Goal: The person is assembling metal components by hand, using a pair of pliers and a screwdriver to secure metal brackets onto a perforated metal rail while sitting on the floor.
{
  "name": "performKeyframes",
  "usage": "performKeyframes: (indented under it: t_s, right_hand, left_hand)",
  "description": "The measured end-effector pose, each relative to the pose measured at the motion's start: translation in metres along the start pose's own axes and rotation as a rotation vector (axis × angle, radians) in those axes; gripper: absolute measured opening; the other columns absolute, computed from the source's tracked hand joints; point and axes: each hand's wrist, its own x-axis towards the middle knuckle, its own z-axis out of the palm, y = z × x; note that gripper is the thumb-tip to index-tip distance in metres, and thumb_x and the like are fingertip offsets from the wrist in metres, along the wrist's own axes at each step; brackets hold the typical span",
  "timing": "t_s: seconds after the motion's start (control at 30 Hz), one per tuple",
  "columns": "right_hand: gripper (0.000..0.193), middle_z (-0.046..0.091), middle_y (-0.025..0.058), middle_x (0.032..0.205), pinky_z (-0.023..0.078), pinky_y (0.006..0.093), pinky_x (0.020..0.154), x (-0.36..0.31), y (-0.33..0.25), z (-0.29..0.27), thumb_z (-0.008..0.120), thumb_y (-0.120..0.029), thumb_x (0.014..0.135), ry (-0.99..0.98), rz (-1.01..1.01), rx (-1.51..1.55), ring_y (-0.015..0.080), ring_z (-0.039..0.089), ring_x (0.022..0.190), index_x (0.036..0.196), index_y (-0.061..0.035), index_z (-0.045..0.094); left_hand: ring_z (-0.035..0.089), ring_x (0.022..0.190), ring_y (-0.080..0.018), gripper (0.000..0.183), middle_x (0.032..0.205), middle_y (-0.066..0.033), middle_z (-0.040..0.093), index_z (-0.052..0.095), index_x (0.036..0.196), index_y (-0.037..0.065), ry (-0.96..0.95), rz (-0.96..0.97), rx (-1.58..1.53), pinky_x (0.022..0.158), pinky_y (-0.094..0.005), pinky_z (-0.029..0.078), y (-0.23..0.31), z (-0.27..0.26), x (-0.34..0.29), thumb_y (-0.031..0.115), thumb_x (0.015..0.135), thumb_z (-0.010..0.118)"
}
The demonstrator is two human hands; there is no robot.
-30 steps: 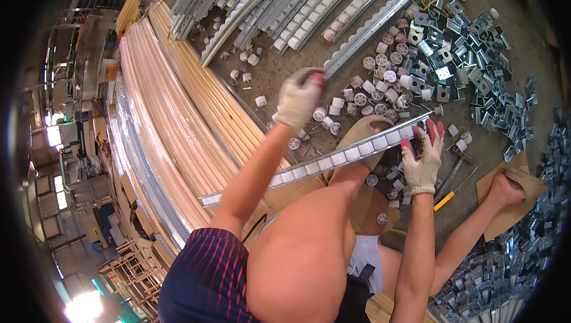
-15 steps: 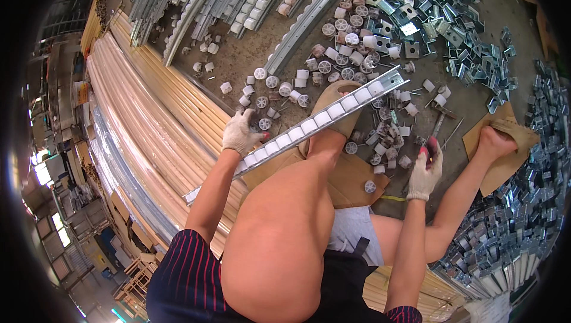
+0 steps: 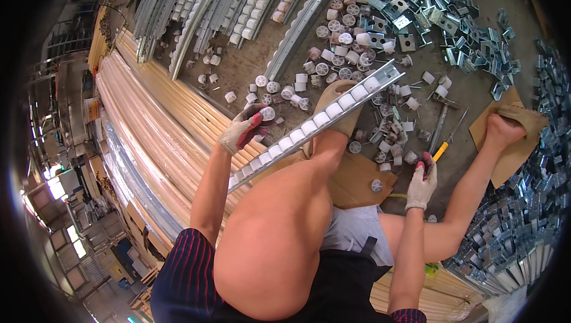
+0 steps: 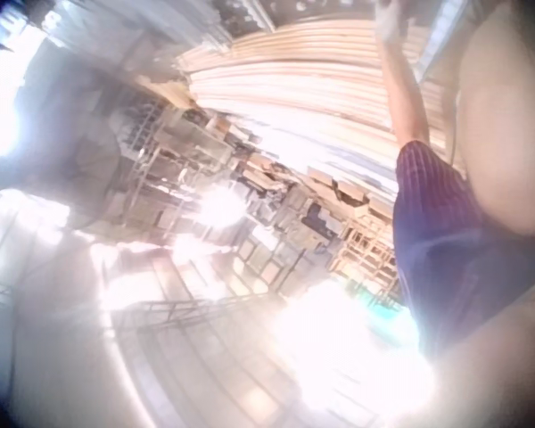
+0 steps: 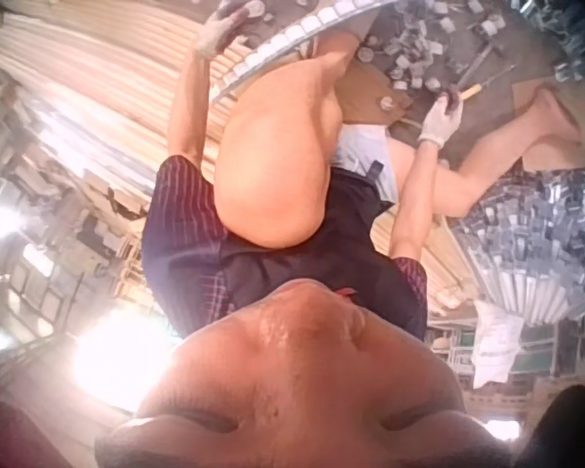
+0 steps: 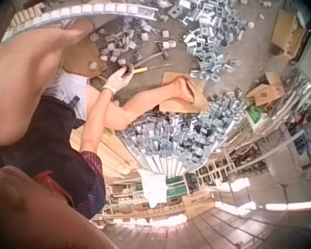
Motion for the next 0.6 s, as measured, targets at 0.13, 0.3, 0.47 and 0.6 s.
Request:
performKeyframes:
  t_s: [0.13,0.3,0.47,0.6]
  right_hand:
    - [0.038,0.067,0.0042,0.131,0.05,0.025,0.097,-0.002,-0.008,0.012,0.055,0.002,0.105,-0.058,0.013,0.01,0.0105,0.062,0.113,0.142,0.0001,0.061]
    - [0.037,0.067,0.0079,0.131,0.051,0.0276,0.102,-0.001,-0.016,0.027,0.057,0.005,0.103,-0.072,-0.004,0.023,0.0143,0.064,0.116,0.14,0.002,0.061]
    - [0.037,0.067,0.0073,0.13,0.051,0.0279,0.102,-0.002,-0.024,0.033,0.057,0.004,0.103,-0.08,-0.013,0.035,0.014,0.065,0.115,0.139,0.0023,0.061]
    - [0.036,0.067,0.0069,0.128,0.052,0.0273,0.099,-0.004,-0.033,0.041,0.057,0.004,0.103,-0.08,-0.011,0.045,0.013,0.065,0.111,0.139,0.0025,0.061]
  left_hand:
    - [0.07,0.116,-0.0254,0.057,0.138,-0.0106,0.065,0.055,0.146,0.007,-0.085,0.001,-0.055,0.087,-0.0339,0.063,0.018,0.026,-0.005,0.021,0.098,0.079]
    - [0.069,0.105,-0.017,0.05,0.126,-0.0047,0.068,0.059,0.144,0.007,-0.096,0.138,0.065,0.084,-0.0323,0.058,0.037,0.068,-0.008,0.018,0.098,0.076]
    - [0.064,0.092,-0.0115,0.044,0.115,-0.0026,0.067,0.06,0.141,0.009,-0.153,0.199,-0.055,0.07,-0.0254,0.048,0.054,0.117,-0.005,0.036,0.107,0.065]
    - [0.058,0.083,-0.0109,0.048,0.111,-0.004,0.066,0.059,0.138,0.014,-0.16,0.247,-0.275,0.064,-0.0258,0.045,0.059,0.145,0.004,0.05,0.106,0.061]
